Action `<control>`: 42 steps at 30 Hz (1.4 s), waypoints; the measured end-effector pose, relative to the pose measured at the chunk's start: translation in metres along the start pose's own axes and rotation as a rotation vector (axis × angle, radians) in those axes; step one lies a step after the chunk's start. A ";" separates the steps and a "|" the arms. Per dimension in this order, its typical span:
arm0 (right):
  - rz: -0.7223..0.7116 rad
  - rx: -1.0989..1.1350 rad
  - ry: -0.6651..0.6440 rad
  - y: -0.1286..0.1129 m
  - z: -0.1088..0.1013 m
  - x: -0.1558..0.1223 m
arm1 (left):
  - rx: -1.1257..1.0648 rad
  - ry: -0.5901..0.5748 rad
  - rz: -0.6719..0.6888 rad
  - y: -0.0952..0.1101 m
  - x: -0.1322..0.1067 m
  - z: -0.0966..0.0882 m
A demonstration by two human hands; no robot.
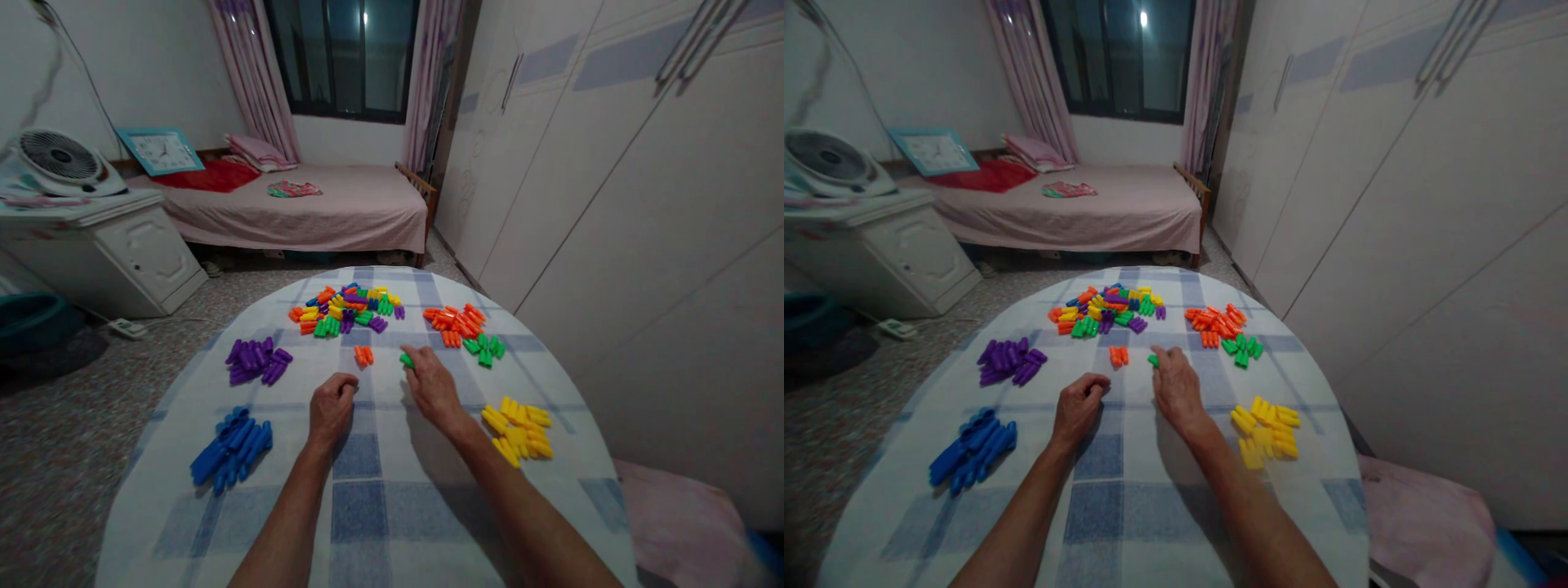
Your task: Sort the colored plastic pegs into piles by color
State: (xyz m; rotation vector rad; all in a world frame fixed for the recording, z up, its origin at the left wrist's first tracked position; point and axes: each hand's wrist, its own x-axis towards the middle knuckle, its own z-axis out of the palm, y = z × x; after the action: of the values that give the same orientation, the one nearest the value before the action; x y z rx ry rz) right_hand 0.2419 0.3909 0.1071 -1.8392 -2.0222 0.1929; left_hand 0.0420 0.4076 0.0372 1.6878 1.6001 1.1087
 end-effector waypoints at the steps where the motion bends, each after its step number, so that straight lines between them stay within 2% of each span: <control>1: 0.043 -0.072 0.034 0.014 -0.013 0.001 | 0.005 -0.002 -0.005 0.000 0.000 0.000; 3: 0.168 -0.231 0.083 0.044 -0.034 0.001 | 0.007 -0.009 -0.019 -0.001 0.001 0.000; 5: 0.298 -0.364 0.075 0.076 -0.047 -0.001 | 0.006 -0.017 -0.032 -0.001 0.001 0.000; 7: 0.406 -0.440 0.041 0.104 -0.050 -0.005 | 0.004 -0.024 -0.040 -0.001 0.001 -0.001; 10: 0.478 -0.449 -0.022 0.136 -0.042 -0.011 | -0.001 -0.024 -0.048 -0.001 0.001 -0.001; 14: 0.465 -0.394 -0.058 0.158 -0.030 -0.011 | -0.002 -0.024 -0.043 -0.001 0.001 -0.001; 19: 0.444 -0.287 -0.056 0.178 -0.027 -0.006 | 0.001 -0.022 -0.029 -0.002 0.001 0.000; 22: 0.504 -0.226 -0.023 0.195 -0.027 -0.006 | 0.006 -0.022 -0.028 -0.002 0.001 0.000; 25: 0.599 -0.185 -0.042 0.212 -0.027 -0.007 | -0.003 -0.018 -0.044 -0.002 0.002 0.000; 29: 0.593 -0.207 -0.014 0.213 -0.026 0.003 | 0.002 0.050 -0.017 -0.003 0.003 0.000; 32: 0.506 -0.280 0.030 0.194 -0.024 0.021 | 0.098 0.198 0.014 -0.002 0.003 -0.001; 34: 0.469 -0.321 0.039 0.177 -0.022 0.033 | 0.215 0.256 0.042 -0.002 0.002 -0.002; 38: 0.479 -0.366 0.032 0.156 -0.017 0.046 | 0.354 0.257 0.079 -0.005 0.002 -0.002; 42: 0.487 -0.367 -0.040 0.156 -0.016 0.044 | 0.360 0.269 0.077 -0.007 0.003 -0.001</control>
State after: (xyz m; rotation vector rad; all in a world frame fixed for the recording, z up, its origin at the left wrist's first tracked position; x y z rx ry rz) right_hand 0.3898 0.4504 0.0742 -2.5583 -1.6804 -0.0131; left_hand 0.0375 0.4108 0.0327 1.9033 2.0165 1.1794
